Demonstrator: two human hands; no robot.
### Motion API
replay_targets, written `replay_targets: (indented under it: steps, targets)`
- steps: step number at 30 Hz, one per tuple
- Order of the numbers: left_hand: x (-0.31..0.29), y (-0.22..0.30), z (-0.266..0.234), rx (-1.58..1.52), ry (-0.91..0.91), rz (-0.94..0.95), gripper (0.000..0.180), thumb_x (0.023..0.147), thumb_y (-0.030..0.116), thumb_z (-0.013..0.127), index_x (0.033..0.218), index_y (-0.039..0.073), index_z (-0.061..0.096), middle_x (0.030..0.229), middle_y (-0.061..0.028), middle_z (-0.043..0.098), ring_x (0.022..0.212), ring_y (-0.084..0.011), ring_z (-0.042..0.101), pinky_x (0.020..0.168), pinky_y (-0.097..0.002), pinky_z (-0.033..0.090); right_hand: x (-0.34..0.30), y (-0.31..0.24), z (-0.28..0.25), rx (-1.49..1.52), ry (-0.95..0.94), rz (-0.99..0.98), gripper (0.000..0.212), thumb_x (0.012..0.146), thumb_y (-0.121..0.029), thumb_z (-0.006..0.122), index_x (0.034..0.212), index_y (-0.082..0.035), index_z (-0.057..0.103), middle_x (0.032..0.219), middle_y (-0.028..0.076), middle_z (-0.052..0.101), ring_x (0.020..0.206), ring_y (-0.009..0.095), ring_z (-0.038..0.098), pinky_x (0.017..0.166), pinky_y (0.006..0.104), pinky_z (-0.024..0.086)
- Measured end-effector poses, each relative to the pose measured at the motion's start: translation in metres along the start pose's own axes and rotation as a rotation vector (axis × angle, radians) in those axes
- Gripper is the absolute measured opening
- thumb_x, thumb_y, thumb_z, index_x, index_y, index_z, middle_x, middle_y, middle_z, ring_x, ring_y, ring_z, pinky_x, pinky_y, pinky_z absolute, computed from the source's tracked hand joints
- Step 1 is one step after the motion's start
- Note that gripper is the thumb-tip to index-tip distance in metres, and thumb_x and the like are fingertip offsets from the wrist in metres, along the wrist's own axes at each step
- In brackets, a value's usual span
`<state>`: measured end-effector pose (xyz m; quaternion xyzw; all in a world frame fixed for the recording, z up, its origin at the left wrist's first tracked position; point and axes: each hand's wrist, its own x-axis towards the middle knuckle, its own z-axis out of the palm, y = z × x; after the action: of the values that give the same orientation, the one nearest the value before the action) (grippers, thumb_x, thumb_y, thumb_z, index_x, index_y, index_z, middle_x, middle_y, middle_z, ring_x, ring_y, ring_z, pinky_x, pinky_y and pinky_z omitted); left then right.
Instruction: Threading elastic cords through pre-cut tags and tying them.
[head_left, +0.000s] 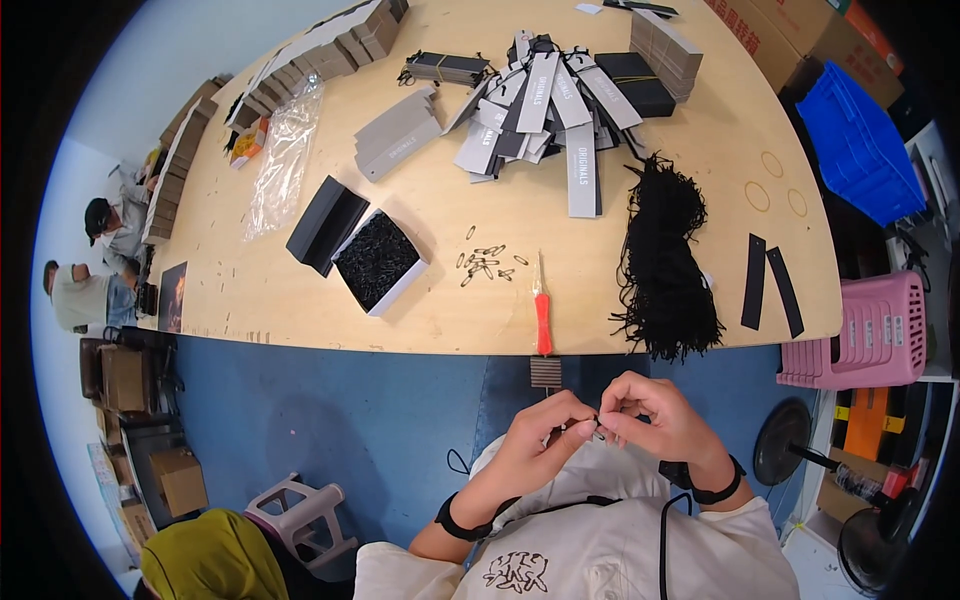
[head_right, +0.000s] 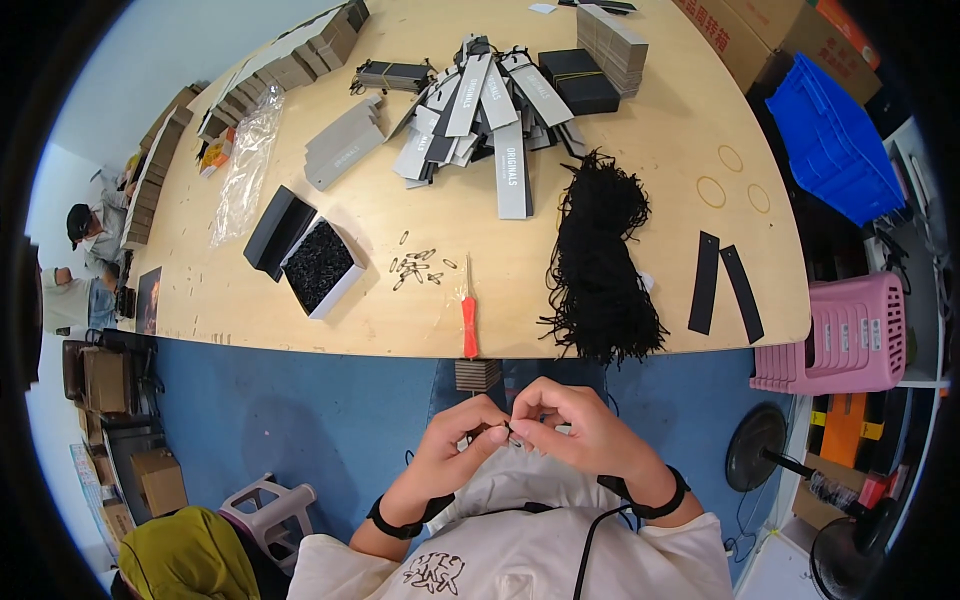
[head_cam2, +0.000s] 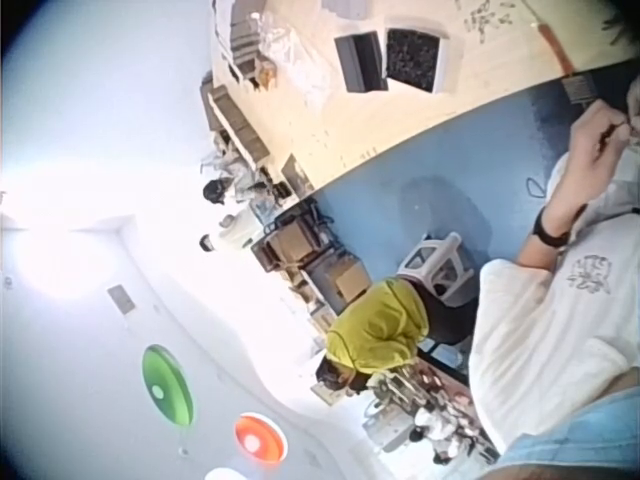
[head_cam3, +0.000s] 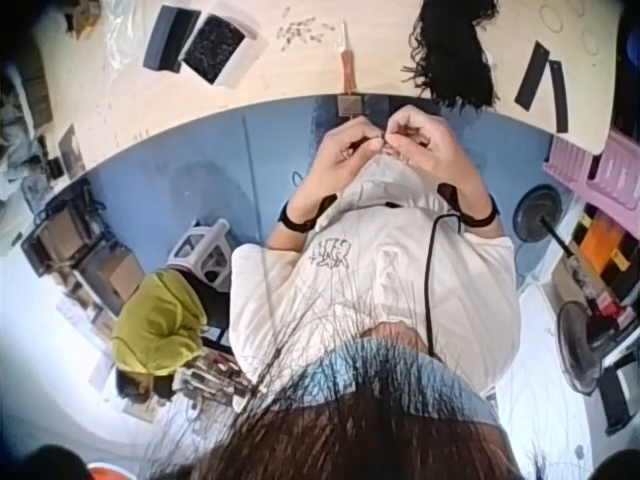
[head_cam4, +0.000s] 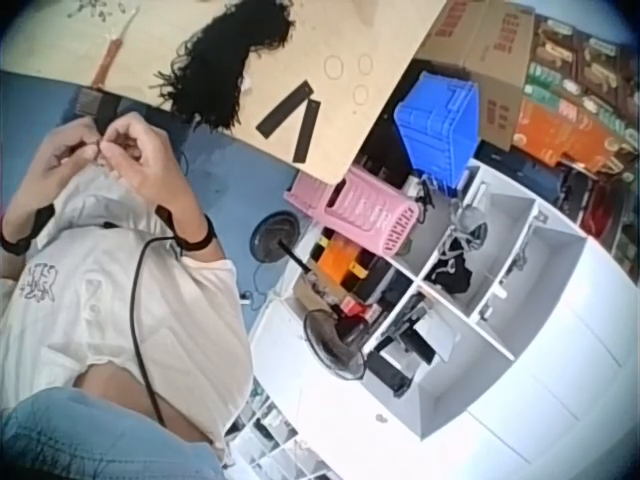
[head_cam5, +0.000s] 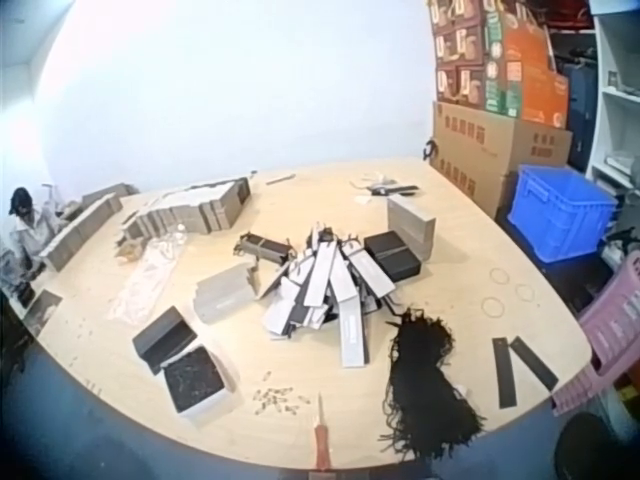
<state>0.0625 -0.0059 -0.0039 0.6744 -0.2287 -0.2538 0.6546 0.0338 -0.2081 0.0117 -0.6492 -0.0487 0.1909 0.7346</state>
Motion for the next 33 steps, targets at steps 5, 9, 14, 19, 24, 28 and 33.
replay_targets:
  steps: [5,9,14,19,24,28,33]
  targets:
    - [0.000,-0.001,0.000,-0.033,-0.009,-0.020,0.010,0.093,0.010,0.058,0.094,0.002,0.063,0.080,-0.0032,0.053,0.066,-0.0101,0.047,0.056,-0.0231,0.037,-0.001,0.004,0.000,0.013,-0.002,0.000,0.009,0.093,-0.006,0.057,0.097,0.002,0.053,0.083,0.004,0.059,0.072,0.009,0.059,0.062,0.0240,0.051]
    - [0.000,-0.002,-0.001,-0.085,-0.035,-0.047,0.008,0.093,0.008,0.057,0.094,0.002,0.062,0.081,-0.0024,0.053,0.066,-0.0083,0.046,0.056,-0.0224,0.037,-0.002,0.007,0.001,0.059,0.014,0.020,0.010,0.094,-0.008,0.055,0.099,0.001,0.053,0.083,0.004,0.060,0.073,0.009,0.059,0.060,0.0235,0.050]
    - [0.001,-0.003,-0.001,-0.152,-0.043,-0.076,0.007,0.092,0.006,0.058,0.093,0.001,0.062,0.081,-0.0022,0.053,0.066,-0.0078,0.046,0.057,-0.0221,0.037,-0.002,0.007,0.002,0.150,0.029,0.037,0.011,0.092,-0.008,0.058,0.099,0.001,0.055,0.084,0.005,0.061,0.074,0.008,0.060,0.059,0.0232,0.050]
    - [0.001,0.000,-0.001,-0.088,-0.044,-0.063,0.009,0.093,0.007,0.058,0.092,-0.001,0.062,0.084,-0.0022,0.054,0.068,-0.0059,0.047,0.058,-0.0202,0.037,-0.001,0.005,-0.001,-0.007,0.025,-0.012,0.010,0.088,-0.006,0.064,0.092,0.001,0.058,0.085,0.004,0.062,0.073,0.009,0.060,0.059,0.0231,0.050]
    - [0.001,0.003,0.000,-0.038,-0.027,-0.051,0.006,0.090,0.005,0.060,0.094,0.002,0.063,0.079,-0.0030,0.054,0.065,-0.0085,0.048,0.054,-0.0224,0.037,-0.001,0.006,-0.001,-0.003,-0.005,-0.006,0.010,0.090,-0.006,0.061,0.094,0.001,0.055,0.084,0.004,0.060,0.071,0.009,0.059,0.061,0.0234,0.049]
    - [0.002,0.004,-0.001,-0.045,-0.039,-0.056,0.006,0.090,0.005,0.060,0.094,0.002,0.064,0.079,-0.0031,0.054,0.066,-0.0090,0.048,0.054,-0.0228,0.038,-0.003,0.009,0.000,0.086,-0.020,0.024,0.011,0.094,-0.009,0.057,0.096,-0.001,0.051,0.082,0.003,0.058,0.069,0.009,0.057,0.059,0.0225,0.048]
    - [0.002,0.004,-0.004,-0.041,-0.088,-0.045,0.007,0.091,0.005,0.059,0.094,0.001,0.063,0.079,-0.0032,0.054,0.067,-0.0093,0.048,0.058,-0.0230,0.038,-0.006,0.014,0.001,0.177,-0.029,0.061,0.010,0.097,-0.012,0.053,0.097,-0.002,0.049,0.081,0.003,0.058,0.069,0.008,0.057,0.057,0.0213,0.047]
